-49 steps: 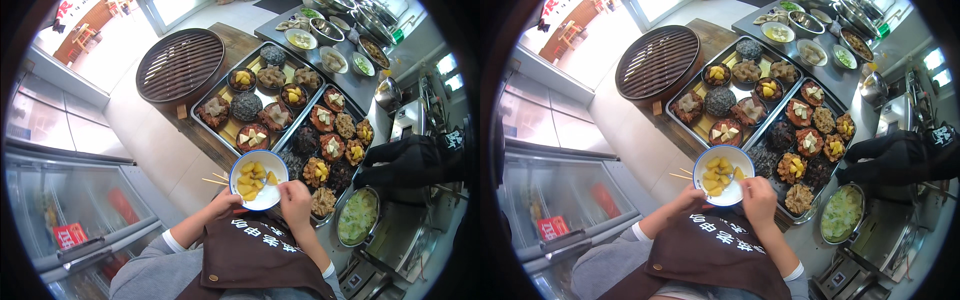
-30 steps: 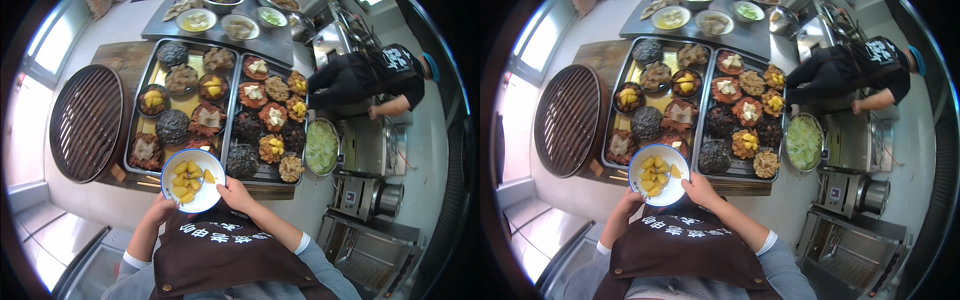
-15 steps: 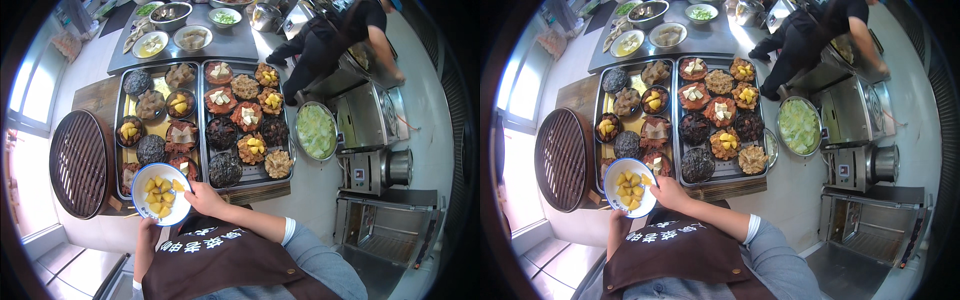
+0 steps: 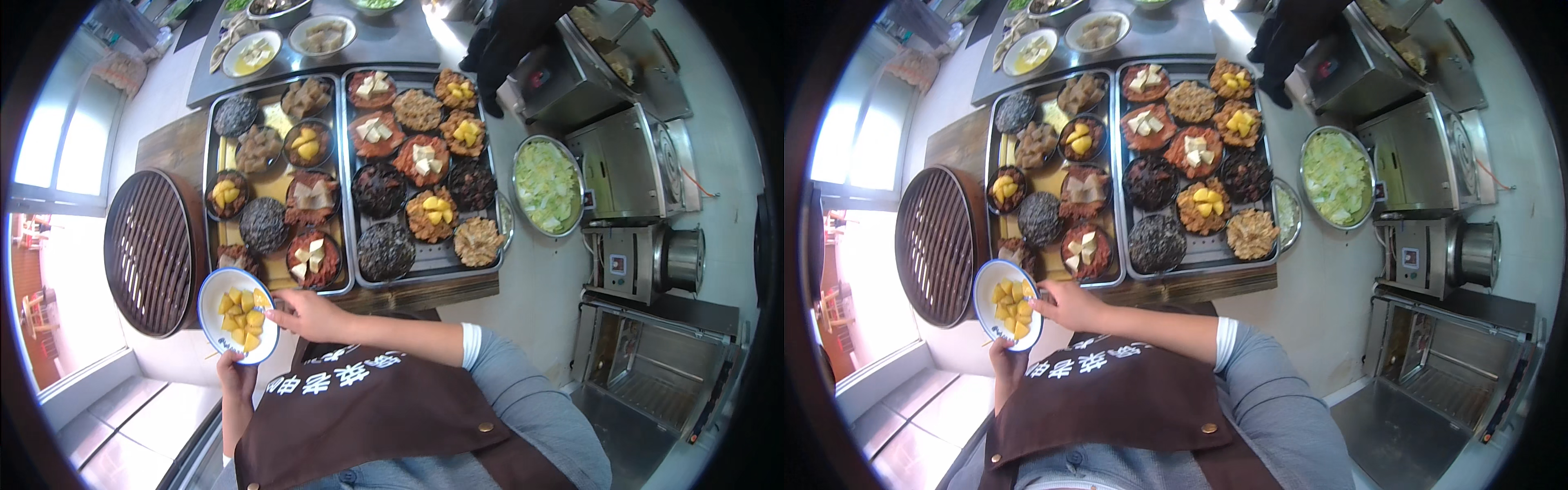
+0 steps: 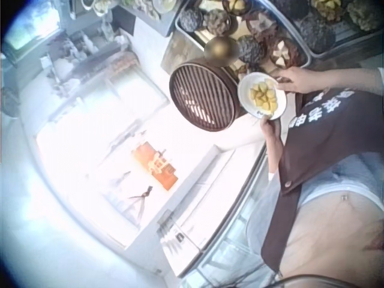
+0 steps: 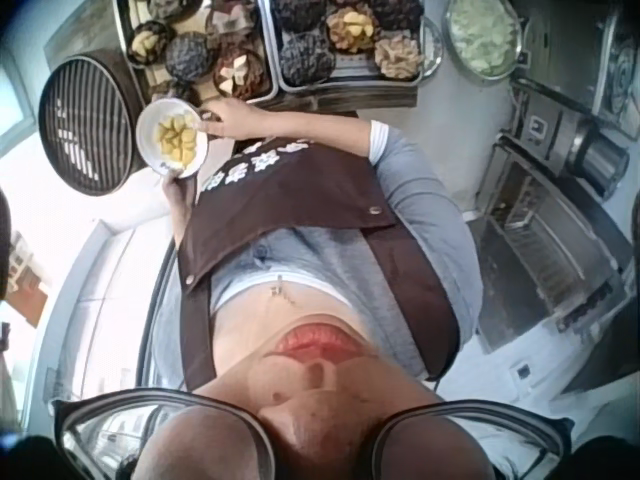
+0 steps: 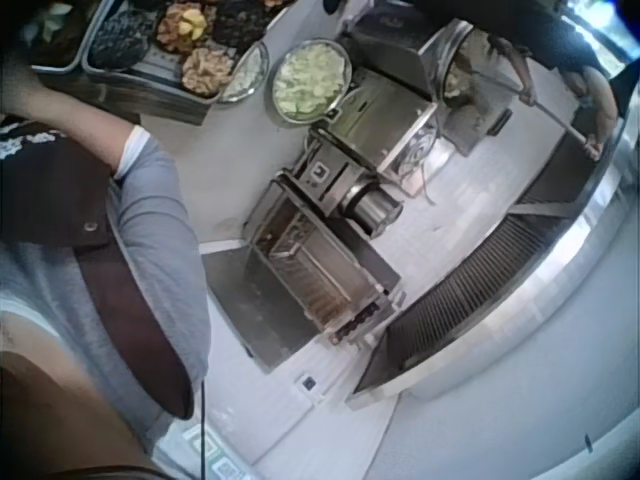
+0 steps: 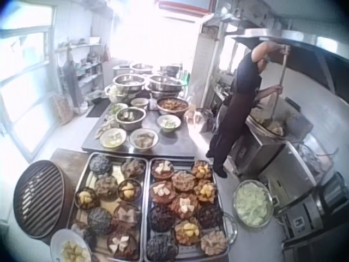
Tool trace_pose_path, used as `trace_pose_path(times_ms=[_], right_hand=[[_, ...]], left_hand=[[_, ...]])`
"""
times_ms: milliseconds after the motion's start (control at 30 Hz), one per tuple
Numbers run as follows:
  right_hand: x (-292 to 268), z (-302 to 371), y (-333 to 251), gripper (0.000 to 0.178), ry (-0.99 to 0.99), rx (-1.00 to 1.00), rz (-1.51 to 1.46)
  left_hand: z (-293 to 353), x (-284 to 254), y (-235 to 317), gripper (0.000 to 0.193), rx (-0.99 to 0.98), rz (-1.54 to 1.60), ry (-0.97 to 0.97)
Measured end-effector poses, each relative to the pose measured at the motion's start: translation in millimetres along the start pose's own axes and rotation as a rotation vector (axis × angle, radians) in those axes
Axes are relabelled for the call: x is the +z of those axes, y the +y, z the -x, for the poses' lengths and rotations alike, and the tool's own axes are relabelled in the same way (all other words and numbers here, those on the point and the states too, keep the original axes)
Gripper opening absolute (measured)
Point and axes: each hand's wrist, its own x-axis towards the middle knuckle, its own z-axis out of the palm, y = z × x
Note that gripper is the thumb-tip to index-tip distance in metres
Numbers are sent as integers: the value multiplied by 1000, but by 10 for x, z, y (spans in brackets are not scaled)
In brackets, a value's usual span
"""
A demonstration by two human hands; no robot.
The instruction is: The person uses chopsticks to place small white cubes and yellow chunks onto multiple round food items arranged on trays. The person then places the bowl of yellow chunks on the counter.
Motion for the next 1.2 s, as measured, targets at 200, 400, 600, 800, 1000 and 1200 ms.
trace_pose_path(times_ms=[200, 400, 600, 800, 1000, 1200], right_hand=[[-21, 85, 68, 40, -72, 7, 50], [-1, 136, 83, 25, -123, -18, 73], [79, 97, -42, 18, -78, -278, 272], [-233, 76, -183, 32, 141, 38, 535], [-528, 60, 198, 32, 72, 82, 374], [-1078, 33, 135, 27, 98, 239, 103]], left_hand=[[108, -187, 77, 78, 82, -27, 127], [92, -303, 93, 72, 60, -34, 183], [56, -295, -115, 72, 11, -50, 159], [-75, -39, -186, 73, -19, -170, 22], [-323, 348, -236, 72, -68, -294, -73], [-502, 860, -53, 61, -105, -309, -362]])
